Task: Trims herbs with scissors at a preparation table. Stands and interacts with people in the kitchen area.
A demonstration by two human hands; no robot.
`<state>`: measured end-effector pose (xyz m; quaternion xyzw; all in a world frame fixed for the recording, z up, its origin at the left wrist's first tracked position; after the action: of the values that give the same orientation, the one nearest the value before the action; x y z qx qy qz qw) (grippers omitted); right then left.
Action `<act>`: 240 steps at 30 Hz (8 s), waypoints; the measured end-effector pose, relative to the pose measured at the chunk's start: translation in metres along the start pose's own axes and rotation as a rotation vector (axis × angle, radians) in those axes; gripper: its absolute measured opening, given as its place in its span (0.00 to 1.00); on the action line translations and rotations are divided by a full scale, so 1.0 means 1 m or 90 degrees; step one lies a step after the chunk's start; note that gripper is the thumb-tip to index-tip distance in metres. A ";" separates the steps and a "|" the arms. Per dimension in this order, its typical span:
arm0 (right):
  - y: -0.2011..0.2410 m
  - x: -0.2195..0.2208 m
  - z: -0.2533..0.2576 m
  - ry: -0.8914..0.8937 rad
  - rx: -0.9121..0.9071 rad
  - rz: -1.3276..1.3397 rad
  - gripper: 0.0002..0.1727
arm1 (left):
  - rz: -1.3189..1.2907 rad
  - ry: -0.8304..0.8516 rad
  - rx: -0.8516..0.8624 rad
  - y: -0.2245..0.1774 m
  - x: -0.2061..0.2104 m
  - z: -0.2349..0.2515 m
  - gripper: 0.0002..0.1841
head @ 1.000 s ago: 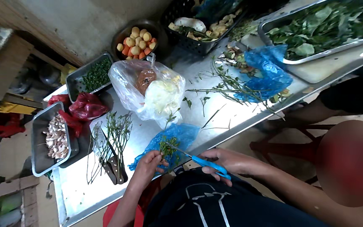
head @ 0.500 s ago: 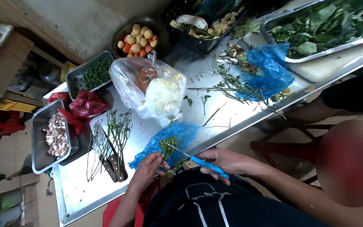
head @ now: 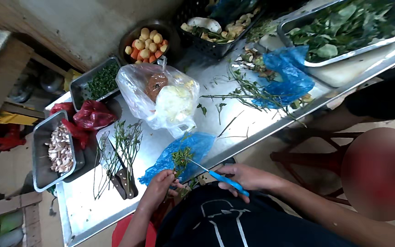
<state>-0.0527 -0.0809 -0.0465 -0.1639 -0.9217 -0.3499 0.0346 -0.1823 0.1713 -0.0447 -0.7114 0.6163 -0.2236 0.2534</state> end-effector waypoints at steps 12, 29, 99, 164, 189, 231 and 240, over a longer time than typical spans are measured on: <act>-0.003 -0.001 -0.014 -0.024 -0.117 0.235 0.22 | -0.023 0.002 0.017 0.013 -0.004 -0.019 0.13; -0.002 0.003 -0.010 -0.001 -0.135 0.255 0.18 | -0.001 0.012 0.040 0.018 -0.008 -0.028 0.14; 0.003 0.008 -0.004 -0.007 -0.066 0.202 0.14 | -0.105 0.053 -0.010 0.038 -0.017 -0.031 0.13; -0.012 -0.001 -0.018 -0.087 -0.110 0.170 0.26 | -0.233 -0.060 0.118 0.004 -0.053 -0.069 0.13; -0.037 -0.004 -0.033 -0.131 -0.084 0.048 0.26 | -0.124 -0.527 0.205 -0.022 -0.145 -0.075 0.16; -0.103 -0.154 -0.167 -0.510 -0.112 0.180 0.32 | 0.621 0.164 0.246 -0.190 0.227 0.094 0.18; -0.155 -0.158 -0.187 -0.529 -0.063 0.299 0.34 | 0.116 0.115 -0.057 -0.184 0.300 0.160 0.20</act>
<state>0.0367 -0.3562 -0.0323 -0.4952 -0.7778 -0.2811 -0.2663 0.1013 -0.0919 -0.0498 -0.6399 0.7080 -0.2352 0.1841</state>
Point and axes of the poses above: each hand's wrist, its own z-axis towards the middle knuckle, its own x-axis out of the palm, y = z × x, the point moved 3 cm from there along z, towards the middle knuckle, and after that the axes turned 3 degrees about -z, right-handed, at the moved point
